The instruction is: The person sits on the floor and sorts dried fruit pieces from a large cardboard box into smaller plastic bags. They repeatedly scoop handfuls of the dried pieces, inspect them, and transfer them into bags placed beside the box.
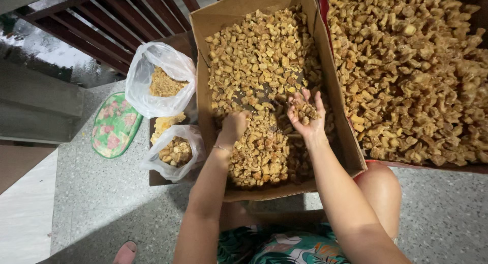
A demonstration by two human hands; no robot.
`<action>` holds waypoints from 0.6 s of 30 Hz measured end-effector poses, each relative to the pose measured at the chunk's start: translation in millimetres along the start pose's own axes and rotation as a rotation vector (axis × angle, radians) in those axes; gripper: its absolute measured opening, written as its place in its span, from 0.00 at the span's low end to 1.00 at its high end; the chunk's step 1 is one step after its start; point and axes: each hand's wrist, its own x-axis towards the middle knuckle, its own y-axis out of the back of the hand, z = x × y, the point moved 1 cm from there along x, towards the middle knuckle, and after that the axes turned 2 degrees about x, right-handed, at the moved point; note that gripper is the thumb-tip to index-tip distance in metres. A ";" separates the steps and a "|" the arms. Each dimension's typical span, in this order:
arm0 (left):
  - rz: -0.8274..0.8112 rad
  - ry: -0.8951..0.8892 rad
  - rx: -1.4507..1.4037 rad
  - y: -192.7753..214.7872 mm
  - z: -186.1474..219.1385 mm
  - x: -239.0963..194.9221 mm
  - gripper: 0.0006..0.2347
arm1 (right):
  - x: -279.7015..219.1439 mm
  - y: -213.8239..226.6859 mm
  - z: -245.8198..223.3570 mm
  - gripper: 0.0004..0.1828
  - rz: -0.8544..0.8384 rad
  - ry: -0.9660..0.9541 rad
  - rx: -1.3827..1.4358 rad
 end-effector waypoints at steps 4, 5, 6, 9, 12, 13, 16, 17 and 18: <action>0.214 -0.233 -0.272 -6.5 -3.3 -8.3 0.10 | -3.7 -14.4 1.0 0.21 0.020 0.036 0.025; 0.215 -0.220 -0.332 -5.1 -7.4 -8.5 0.11 | -6.8 -22.9 2.4 0.21 0.018 0.040 0.041; 0.216 -0.206 -0.393 -2.3 -11.5 -7.4 0.12 | -10.6 -31.2 5.0 0.20 0.128 0.063 0.036; 0.133 -0.086 -0.501 10.8 -13.8 6.9 0.13 | -17.8 -51.1 16.4 0.15 0.366 0.112 -0.068; 0.089 0.194 -0.738 29.4 7.1 37.9 0.10 | -16.7 -38.9 23.0 0.09 0.367 0.050 -0.252; 0.085 0.308 -0.843 33.1 19.0 51.5 0.09 | -13.0 -26.8 28.6 0.07 0.329 -0.011 -0.243; 0.113 0.427 -0.753 31.6 48.9 98.2 0.07 | 0.5 10.8 37.4 0.04 0.264 -0.142 -0.225; 0.190 0.321 -0.644 24.0 56.5 116.6 0.07 | 4.1 20.0 40.0 0.04 0.251 -0.178 -0.220; 0.265 0.216 -0.534 13.0 62.0 134.3 0.07 | 6.2 26.2 39.7 0.05 0.224 -0.201 -0.178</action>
